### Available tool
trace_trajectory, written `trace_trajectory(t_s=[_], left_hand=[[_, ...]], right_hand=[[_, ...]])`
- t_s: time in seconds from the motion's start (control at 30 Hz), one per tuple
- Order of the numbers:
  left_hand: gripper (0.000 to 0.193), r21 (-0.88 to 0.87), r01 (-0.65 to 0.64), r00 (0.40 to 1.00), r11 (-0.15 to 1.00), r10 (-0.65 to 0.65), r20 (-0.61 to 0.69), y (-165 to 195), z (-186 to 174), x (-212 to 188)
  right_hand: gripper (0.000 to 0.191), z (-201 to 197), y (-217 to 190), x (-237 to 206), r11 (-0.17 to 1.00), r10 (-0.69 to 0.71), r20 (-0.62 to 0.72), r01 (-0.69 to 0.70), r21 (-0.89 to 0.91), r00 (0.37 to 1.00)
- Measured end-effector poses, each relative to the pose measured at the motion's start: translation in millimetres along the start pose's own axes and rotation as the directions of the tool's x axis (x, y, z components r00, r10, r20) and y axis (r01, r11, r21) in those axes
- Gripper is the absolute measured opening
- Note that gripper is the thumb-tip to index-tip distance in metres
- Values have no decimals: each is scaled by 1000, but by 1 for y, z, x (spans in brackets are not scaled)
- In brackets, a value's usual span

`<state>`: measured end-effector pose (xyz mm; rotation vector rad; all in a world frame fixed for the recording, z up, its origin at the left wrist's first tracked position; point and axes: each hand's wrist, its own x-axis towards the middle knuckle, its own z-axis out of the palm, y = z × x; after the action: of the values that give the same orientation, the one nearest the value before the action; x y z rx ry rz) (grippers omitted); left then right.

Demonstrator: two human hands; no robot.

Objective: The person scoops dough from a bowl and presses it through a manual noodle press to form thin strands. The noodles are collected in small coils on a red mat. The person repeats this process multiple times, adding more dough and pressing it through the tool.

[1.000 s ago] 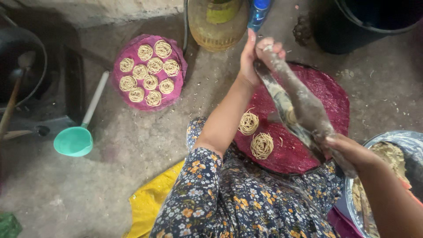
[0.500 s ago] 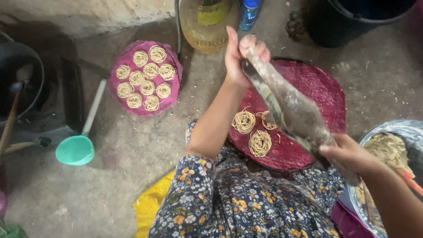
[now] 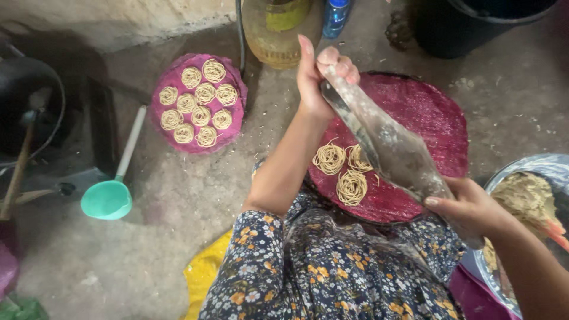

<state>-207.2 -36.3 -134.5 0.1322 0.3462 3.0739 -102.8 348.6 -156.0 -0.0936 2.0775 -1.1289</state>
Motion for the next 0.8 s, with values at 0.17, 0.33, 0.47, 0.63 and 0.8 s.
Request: trace_trajectory(t_s=[0.17, 0.33, 0.47, 0.63, 0.8], left_hand=[[68, -41, 66, 992, 997, -61, 106, -27, -11, -12], [81, 50, 176, 970, 983, -182, 161, -54, -47, -5], [84, 576, 504, 856, 643, -462, -233, -104, -95, -4], [61, 893, -58, 780, -446, -578, -238, -150, -141, -15], [63, 898, 218, 808, -381, -446, -385, -129, -140, -37]], right_hand=[[71, -3, 16, -17, 990, 121, -54, -124, -61, 991], [74, -6, 29, -27, 998, -46, -65, 48, 27, 997], [71, -2, 32, -22, 991, -66, -93, 76, 110, 993], [68, -1, 33, -16, 995, -68, -127, 77, 66, 990], [72, 1, 38, -10, 992, -76, -220, 97, 86, 973]])
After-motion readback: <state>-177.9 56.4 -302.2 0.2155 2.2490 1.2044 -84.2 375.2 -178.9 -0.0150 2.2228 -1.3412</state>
